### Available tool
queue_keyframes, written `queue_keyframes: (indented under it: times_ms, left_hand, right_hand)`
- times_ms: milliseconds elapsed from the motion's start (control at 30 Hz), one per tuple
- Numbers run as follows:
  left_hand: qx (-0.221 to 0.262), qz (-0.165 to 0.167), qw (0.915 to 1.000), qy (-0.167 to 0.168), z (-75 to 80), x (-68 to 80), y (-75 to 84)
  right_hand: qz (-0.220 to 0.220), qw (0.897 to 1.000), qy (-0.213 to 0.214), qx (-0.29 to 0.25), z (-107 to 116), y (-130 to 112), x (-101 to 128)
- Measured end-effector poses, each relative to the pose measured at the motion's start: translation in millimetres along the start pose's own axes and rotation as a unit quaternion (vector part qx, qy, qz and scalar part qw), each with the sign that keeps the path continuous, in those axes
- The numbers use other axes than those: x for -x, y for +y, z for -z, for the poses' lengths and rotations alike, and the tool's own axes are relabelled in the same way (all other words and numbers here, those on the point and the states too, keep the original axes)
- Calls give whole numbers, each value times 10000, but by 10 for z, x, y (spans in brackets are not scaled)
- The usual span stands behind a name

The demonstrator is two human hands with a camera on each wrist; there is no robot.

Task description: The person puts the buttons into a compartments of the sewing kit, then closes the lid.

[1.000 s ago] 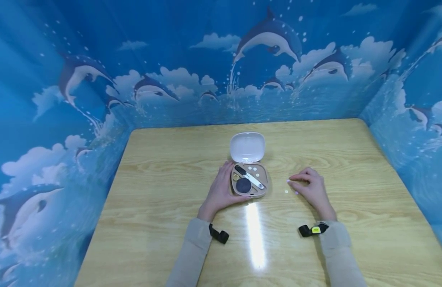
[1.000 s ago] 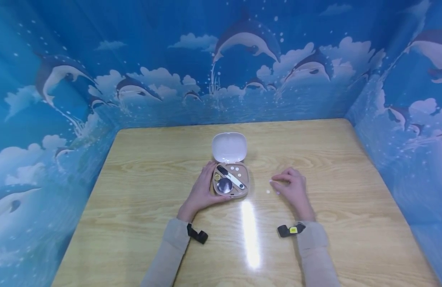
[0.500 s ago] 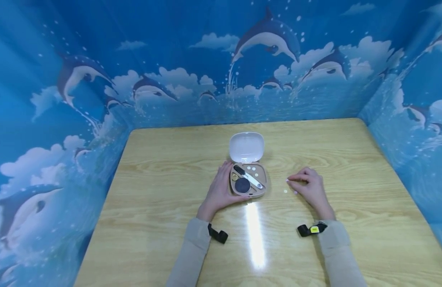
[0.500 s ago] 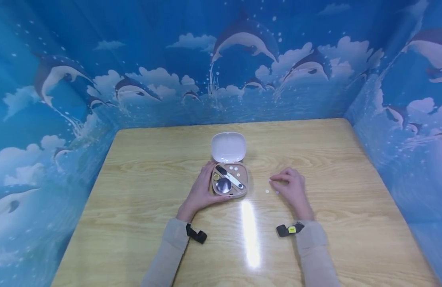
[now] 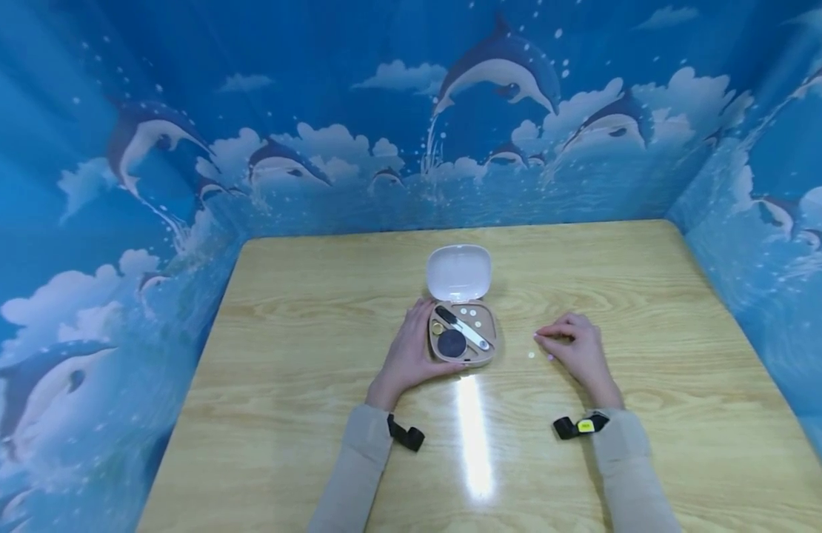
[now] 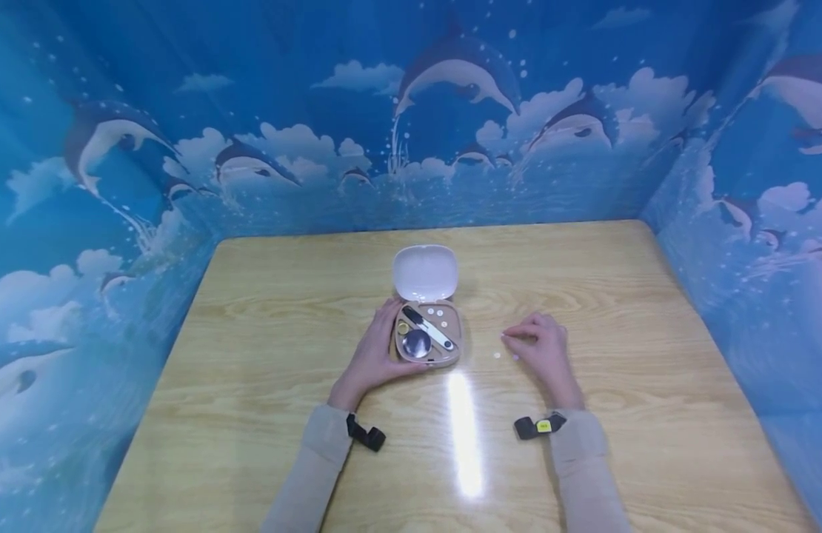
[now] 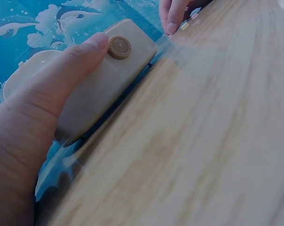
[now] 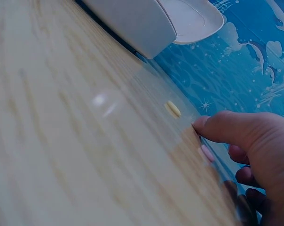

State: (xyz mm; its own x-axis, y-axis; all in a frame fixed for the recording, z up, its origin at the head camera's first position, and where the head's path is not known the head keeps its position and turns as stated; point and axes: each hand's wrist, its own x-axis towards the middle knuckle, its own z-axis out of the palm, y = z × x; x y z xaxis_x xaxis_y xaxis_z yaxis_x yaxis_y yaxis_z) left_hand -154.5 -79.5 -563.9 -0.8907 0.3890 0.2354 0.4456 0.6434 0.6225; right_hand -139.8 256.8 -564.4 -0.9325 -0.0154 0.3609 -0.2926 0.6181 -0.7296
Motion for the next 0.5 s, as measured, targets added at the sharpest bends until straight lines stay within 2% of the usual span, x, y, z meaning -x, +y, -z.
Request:
queue_keyframes:
  times_ms: [500]
  left_hand:
    - [129, 83, 9999, -30, 20, -21, 32]
  right_hand:
    - [-205, 9995, -42, -218, 39, -16, -10]
